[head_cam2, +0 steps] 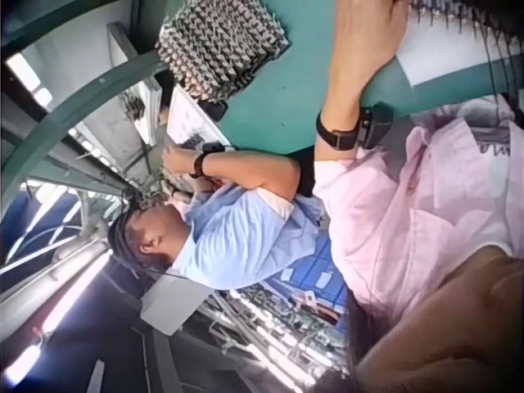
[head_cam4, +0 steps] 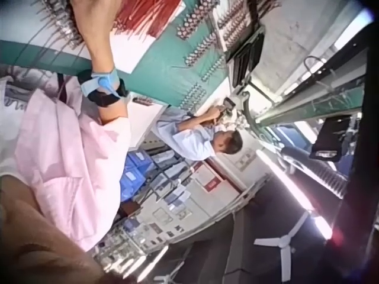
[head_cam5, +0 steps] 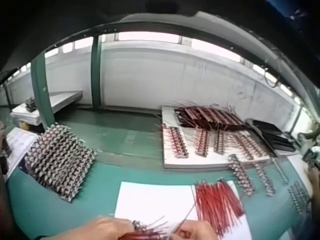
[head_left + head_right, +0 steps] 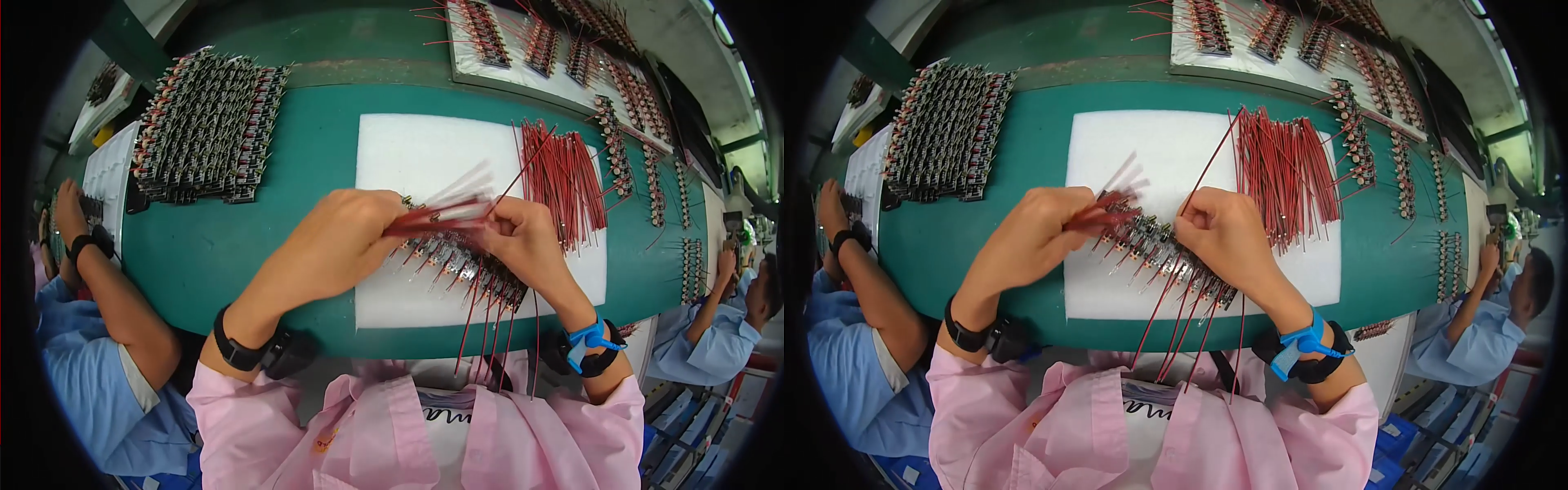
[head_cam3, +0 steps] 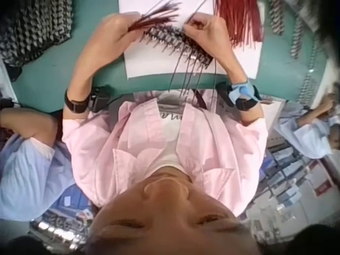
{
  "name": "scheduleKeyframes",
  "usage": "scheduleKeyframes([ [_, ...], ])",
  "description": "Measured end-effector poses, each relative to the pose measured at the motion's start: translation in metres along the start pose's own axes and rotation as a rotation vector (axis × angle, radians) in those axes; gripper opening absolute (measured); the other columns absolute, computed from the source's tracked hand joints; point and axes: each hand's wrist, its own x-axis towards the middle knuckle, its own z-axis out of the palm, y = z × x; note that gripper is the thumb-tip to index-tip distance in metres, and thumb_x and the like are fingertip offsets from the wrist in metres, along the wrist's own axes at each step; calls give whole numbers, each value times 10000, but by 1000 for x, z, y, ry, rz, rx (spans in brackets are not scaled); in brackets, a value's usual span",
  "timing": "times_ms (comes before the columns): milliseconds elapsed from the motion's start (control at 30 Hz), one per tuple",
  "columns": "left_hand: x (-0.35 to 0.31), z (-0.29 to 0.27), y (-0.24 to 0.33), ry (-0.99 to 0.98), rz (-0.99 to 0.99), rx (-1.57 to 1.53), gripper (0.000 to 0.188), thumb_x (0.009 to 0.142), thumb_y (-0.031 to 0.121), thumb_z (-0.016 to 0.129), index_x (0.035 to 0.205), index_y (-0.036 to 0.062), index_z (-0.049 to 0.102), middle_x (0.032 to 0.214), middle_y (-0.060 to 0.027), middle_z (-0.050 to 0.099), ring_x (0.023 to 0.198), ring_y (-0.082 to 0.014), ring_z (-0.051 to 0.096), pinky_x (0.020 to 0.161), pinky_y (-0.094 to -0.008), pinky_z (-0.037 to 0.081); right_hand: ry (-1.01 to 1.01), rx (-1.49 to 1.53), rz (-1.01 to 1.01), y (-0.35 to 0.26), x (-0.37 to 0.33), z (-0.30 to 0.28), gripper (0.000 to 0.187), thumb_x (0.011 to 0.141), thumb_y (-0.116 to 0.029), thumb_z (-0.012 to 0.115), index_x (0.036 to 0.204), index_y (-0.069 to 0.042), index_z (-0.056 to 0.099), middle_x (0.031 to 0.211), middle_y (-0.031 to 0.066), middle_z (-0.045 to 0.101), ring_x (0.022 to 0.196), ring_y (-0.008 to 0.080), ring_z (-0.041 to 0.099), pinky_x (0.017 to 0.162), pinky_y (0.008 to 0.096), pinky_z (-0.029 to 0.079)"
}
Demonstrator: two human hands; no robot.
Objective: The worker is manually inserting individual red wires into a multi-pin connector at an assembly station.
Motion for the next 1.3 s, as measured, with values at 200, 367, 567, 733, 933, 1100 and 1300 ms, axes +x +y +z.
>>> scheduleKeyframes([
  [200,-2,-3,-3,0,123,-39,352,550,-11,489,897,-40,535,845,-173,545,802,-348,501,691,-378,408,-25,-49,49,2,1,0,127,610,94,572,724,38,566,561,-28,477,504,15,391,434,184,307],
  [367,-2,-2,0,12,131,-25,172,632,14,487,792,-13,541,710,-164,526,732,-349,499,619,-412,391,26,97,123,10,0,5,56,616,3,580,664,28,565,527,37,506,491,75,464,452,211,364],
  [567,-4,-5,2,-91,48,14,384,565,0,476,942,-26,542,904,-175,563,849,-346,519,738,-360,426,-109,-66,229,-3,2,-2,197,579,154,564,753,62,562,690,51,560,697,88,556,579,198,456],
  [733,-3,-6,6,-98,14,20,383,565,2,468,939,-26,544,897,-172,567,839,-345,525,727,-357,431,-58,49,205,6,-1,2,201,564,170,563,735,64,563,720,72,563,686,111,565,603,221,477],
  [933,-2,-7,6,-115,-19,17,382,565,-5,460,937,-30,544,907,-174,567,850,-343,526,736,-353,433,-18,-27,132,2,-2,4,162,579,143,579,713,55,559,690,72,560,649,108,557,577,212,464],
  [1100,-1,-6,6,-130,-15,59,382,569,-8,461,942,-33,541,921,-179,563,873,-344,518,765,-361,423,148,-16,17,3,-3,10,81,613,-41,578,582,10,524,467,47,447,412,91,406,405,238,326],
  [1300,-3,-4,4,-132,-30,54,367,574,-8,485,936,-37,540,935,-177,563,886,-341,516,783,-370,415,170,20,18,-1,-4,12,74,612,-24,581,586,13,522,471,45,451,415,86,404,405,228,324],
])
